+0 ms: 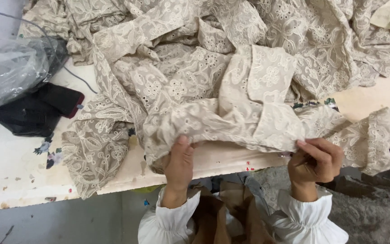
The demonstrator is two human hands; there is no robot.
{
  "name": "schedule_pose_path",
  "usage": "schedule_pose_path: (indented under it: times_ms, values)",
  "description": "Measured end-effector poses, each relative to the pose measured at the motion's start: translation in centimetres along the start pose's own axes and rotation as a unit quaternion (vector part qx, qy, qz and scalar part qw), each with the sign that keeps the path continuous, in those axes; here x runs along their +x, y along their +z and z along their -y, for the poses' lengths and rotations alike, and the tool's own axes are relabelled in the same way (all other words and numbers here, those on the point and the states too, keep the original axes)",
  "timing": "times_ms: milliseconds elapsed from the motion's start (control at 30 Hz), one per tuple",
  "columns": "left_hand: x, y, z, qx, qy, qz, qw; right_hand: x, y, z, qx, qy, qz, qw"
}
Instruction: Trimming loose threads from a lace garment using small snips.
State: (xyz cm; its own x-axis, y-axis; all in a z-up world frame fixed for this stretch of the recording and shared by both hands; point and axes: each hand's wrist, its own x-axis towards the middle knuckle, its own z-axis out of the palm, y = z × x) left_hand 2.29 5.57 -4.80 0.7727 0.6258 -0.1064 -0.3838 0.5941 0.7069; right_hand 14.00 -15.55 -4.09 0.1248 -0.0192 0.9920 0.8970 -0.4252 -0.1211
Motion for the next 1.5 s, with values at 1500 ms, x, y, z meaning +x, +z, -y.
schedule_pose_path:
  times_ms: [1500]
  values:
    - [12.5,2.3,9.1,0.840,0.294,0.157,0.428,1.7,1.7,-1.6,0.200,0.425,0.150,0.870]
